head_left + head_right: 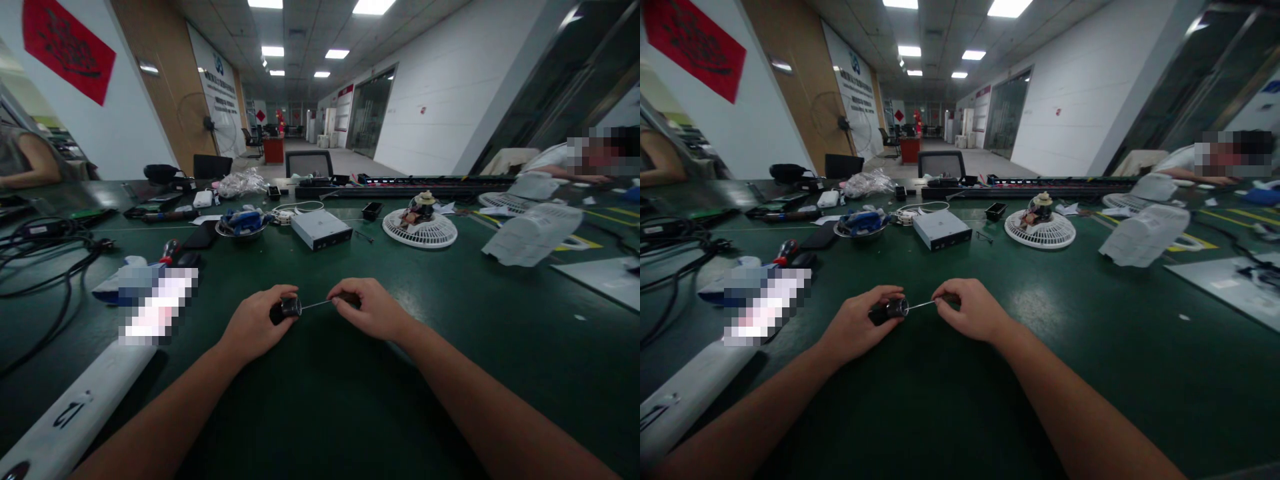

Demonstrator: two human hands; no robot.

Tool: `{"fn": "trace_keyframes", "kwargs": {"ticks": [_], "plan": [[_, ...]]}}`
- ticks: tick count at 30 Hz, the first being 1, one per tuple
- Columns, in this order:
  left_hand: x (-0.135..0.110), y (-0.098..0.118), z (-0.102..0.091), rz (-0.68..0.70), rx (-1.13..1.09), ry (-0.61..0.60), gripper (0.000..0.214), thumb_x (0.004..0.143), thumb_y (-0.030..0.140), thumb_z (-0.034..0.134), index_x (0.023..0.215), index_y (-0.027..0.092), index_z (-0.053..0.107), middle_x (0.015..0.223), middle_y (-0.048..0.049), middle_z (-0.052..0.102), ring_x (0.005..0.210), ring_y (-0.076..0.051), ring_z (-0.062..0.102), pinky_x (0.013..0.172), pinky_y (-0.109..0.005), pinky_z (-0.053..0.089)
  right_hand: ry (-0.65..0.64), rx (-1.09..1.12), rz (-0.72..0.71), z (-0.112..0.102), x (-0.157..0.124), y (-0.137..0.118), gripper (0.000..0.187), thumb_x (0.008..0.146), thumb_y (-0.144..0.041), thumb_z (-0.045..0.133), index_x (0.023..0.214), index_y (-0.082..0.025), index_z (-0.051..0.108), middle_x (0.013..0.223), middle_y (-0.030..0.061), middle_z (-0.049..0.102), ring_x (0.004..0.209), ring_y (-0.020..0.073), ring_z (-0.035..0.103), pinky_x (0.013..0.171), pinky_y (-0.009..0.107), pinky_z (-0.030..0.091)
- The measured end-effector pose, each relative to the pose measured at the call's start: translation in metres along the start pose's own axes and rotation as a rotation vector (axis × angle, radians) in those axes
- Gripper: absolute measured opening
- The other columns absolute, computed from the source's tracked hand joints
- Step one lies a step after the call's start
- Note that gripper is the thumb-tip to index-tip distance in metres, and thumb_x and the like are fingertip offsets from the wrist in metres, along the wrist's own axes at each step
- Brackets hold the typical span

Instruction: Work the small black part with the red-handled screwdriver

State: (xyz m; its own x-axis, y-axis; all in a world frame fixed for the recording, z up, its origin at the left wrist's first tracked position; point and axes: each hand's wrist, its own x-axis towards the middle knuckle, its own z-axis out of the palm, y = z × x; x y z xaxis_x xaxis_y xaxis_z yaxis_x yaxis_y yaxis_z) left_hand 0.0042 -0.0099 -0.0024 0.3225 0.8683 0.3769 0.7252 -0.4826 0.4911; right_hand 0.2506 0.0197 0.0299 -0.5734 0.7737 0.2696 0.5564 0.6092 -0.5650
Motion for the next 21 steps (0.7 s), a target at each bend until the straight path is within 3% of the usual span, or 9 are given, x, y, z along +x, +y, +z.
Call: {"fn": "trace_keyframes", "kwargs": {"ticks": [6,21], "plan": [[0.0002,0.0003,-0.0009,-0.001,-0.012,-0.018,0.044,0.08,0.024,0.067,0.122,0.027,0.054,0.11,-0.002,0.07,0.099,-0.022,0.067,0.09,-0.042,0.053,0.049,-0.043,0.04,0.0002,0.0013,0.0004,0.021,0.086,-0.023,0.053,0.093,-0.015,0.071,0.083,0.0055,0.07,0.069,0.0139,0.059,0.063,0.027,0.044],[-0.0008,0.0003,0.0013,-0.004,-0.022,-0.024,0.047,0.079,0.024,0.067,0.124,0.027,0.052,0.111,-0.0033,0.07,0.101,-0.023,0.067,0.09,-0.044,0.053,-0.015,-0.063,0.037,-0.0012,0.0009,-0.0018,0.019,0.084,-0.022,0.055,0.091,-0.017,0.072,0.081,0.0041,0.071,0.069,0.0146,0.061,0.063,0.026,0.044]]}}
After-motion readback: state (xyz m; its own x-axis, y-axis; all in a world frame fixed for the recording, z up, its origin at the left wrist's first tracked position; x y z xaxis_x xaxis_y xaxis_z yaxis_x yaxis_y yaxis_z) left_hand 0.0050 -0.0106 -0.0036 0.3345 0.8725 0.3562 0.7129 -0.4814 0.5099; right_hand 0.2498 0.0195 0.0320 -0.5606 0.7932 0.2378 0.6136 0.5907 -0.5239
